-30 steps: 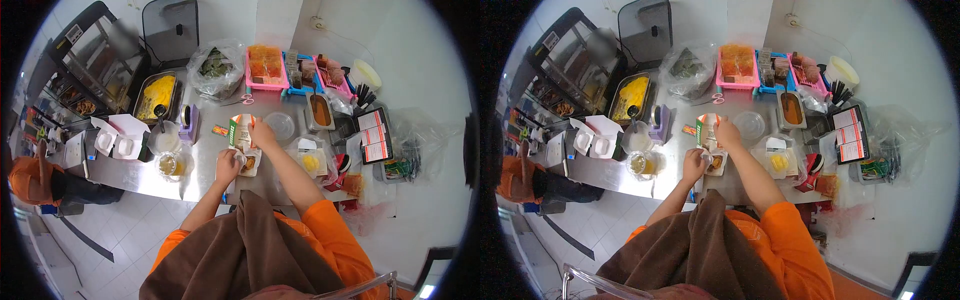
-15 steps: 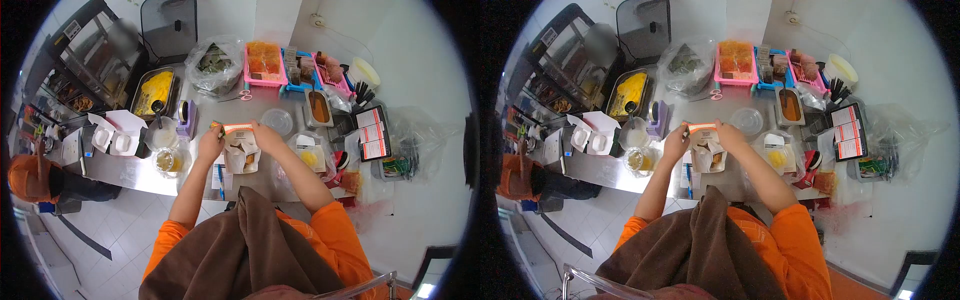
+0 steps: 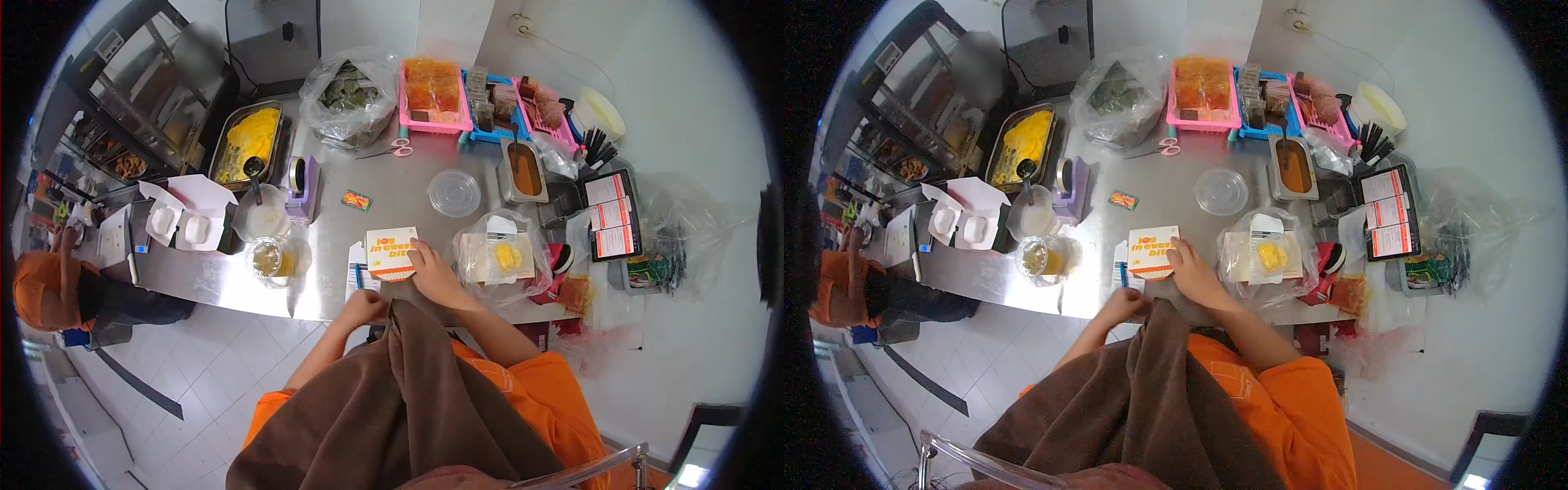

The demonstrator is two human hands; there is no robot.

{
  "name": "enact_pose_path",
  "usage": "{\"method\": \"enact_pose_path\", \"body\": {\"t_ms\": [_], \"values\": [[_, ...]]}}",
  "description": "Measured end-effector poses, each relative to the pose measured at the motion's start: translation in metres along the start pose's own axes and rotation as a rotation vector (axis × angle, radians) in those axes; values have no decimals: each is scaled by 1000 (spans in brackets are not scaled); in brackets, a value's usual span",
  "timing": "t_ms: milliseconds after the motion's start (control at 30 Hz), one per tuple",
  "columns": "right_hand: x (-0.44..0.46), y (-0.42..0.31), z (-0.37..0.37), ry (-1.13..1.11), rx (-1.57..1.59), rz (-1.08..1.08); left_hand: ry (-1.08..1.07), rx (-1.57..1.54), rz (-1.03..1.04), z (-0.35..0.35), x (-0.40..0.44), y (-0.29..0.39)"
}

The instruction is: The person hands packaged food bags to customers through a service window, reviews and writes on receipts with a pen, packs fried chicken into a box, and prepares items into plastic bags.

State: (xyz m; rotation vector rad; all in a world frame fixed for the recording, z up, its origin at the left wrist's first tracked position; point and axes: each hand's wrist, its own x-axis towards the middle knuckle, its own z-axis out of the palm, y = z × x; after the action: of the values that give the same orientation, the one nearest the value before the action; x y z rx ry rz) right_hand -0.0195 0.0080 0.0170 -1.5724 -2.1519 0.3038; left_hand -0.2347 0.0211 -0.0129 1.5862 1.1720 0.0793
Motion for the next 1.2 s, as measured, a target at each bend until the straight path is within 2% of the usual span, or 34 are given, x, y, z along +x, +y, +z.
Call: {"method": "enact_pose_path", "body": {"t_ms": [33, 133, 167, 267, 367, 467, 500, 600, 700, 900, 1000, 1100, 1200], "values": [[-1, -8, -5, 8, 53, 36, -82, -456, -99, 9, -6, 14], [-10, -4, -4, 15, 184, 69, -37, -1124, 116, 28, 8, 3], [-14, 1, -1, 15, 221, 69, -109, -1115, 107, 24, 10, -4], [-29, 15, 21, 67, 100, 38, -117, -1104, 58, 9, -4, 19], [-27, 1, 16, 60, -45, 39, 191, -1006, -350, 2, -6, 43], [-22, -3, 24, 47, 14, -4, 669, -94, -17, 13, 3, 27], [-21, -4, 26, 48, 42, 16, 721, -149, 198, 10, 4, 29], [-16, -8, 24, 56, 95, 59, 520, -304, 11, 5, 1, 34], [-5, -10, 16, 55, 47, 45, 423, -496, -68, 9, 5, 28], [0, 0, 28, 42, -105, -9, 382, -822, -8, 20, 19, 10], [-3, -2, 25, -3, -105, -33, 577, -797, 123, 35, 32, -6], [-8, -4, 9, -90, -25, -42, 713, 221, 306, 20, 33, 0], [-9, -2, 4, -113, 107, -48, 451, -79, 294, 6, 63, 0]]}}
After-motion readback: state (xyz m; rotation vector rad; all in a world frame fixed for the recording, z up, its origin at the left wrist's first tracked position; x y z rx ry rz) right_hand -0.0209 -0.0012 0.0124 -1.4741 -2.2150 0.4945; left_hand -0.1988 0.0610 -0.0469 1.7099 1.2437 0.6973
